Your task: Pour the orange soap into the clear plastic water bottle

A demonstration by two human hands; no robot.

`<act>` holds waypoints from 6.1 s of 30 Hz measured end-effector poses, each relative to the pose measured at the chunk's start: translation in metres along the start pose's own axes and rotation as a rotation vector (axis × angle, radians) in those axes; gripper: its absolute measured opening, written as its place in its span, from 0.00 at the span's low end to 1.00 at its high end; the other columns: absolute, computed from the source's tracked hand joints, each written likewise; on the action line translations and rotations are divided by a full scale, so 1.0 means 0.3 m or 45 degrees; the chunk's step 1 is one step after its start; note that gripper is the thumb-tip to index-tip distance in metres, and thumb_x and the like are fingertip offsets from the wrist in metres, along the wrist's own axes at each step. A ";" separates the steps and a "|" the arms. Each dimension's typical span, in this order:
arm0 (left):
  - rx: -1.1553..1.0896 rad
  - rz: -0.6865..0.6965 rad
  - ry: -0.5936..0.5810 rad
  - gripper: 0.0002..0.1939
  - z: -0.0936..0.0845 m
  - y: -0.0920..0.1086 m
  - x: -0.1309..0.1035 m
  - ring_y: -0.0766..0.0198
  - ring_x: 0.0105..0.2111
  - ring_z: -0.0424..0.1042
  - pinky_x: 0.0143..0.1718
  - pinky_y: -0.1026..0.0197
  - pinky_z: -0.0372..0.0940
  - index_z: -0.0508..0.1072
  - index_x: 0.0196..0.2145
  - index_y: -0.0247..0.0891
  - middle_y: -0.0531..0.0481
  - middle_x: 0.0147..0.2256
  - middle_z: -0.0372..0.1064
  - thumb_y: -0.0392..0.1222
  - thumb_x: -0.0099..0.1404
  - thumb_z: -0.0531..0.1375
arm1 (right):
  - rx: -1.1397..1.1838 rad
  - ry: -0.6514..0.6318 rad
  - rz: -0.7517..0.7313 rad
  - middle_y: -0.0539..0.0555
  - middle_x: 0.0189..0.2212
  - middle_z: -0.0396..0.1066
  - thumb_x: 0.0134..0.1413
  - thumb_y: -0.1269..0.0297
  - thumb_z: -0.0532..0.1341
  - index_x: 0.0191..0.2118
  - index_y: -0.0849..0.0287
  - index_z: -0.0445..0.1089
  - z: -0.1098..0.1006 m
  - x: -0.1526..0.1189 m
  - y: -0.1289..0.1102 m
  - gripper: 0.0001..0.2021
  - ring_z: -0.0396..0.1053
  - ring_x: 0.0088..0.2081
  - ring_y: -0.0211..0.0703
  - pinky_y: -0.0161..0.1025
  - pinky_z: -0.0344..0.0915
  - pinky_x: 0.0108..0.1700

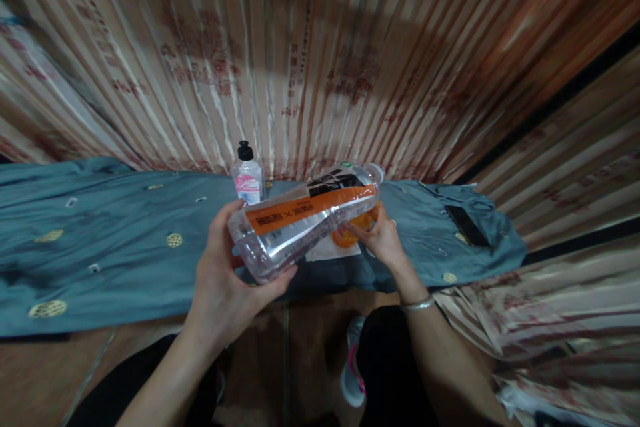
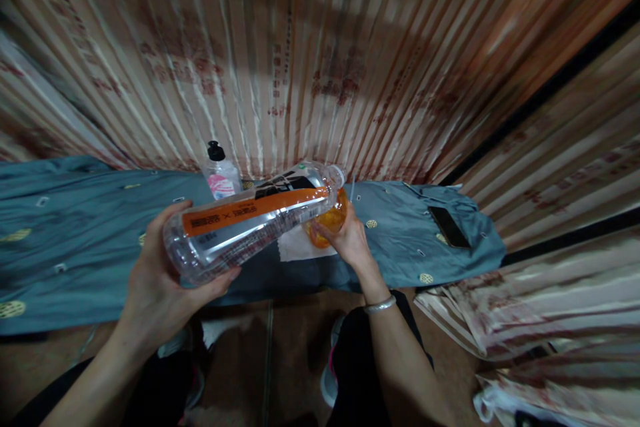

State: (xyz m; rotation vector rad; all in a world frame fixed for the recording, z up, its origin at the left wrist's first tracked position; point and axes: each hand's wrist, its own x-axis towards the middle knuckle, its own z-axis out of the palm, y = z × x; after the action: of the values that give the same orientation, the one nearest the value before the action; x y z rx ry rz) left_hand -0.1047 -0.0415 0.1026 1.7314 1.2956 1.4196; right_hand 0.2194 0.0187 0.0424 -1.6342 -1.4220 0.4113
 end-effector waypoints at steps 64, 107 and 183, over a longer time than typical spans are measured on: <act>-0.021 -0.004 0.095 0.46 0.007 0.015 -0.006 0.41 0.54 0.90 0.43 0.46 0.89 0.68 0.70 0.47 0.41 0.60 0.85 0.47 0.59 0.78 | -0.040 -0.015 -0.019 0.66 0.53 0.90 0.46 0.24 0.77 0.61 0.52 0.77 -0.010 -0.001 0.001 0.46 0.89 0.55 0.74 0.65 0.84 0.58; 0.066 0.080 -0.009 0.49 -0.016 -0.025 -0.002 0.39 0.55 0.90 0.42 0.47 0.90 0.67 0.72 0.48 0.40 0.62 0.84 0.50 0.59 0.81 | -0.041 -0.018 0.012 0.69 0.55 0.90 0.45 0.22 0.76 0.62 0.53 0.77 -0.008 0.002 -0.004 0.48 0.89 0.56 0.76 0.65 0.84 0.58; 0.008 0.059 0.108 0.47 0.023 0.009 -0.016 0.39 0.54 0.90 0.40 0.46 0.89 0.68 0.71 0.48 0.41 0.60 0.84 0.48 0.57 0.79 | -0.032 -0.022 0.026 0.69 0.54 0.89 0.45 0.23 0.76 0.60 0.53 0.75 -0.011 -0.002 -0.012 0.46 0.88 0.56 0.75 0.66 0.83 0.59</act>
State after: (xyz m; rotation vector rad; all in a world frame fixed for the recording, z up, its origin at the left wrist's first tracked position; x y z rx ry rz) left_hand -0.0972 -0.0457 0.1010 1.7324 1.3136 1.5313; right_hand 0.2194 0.0164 0.0468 -1.6699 -1.4295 0.4213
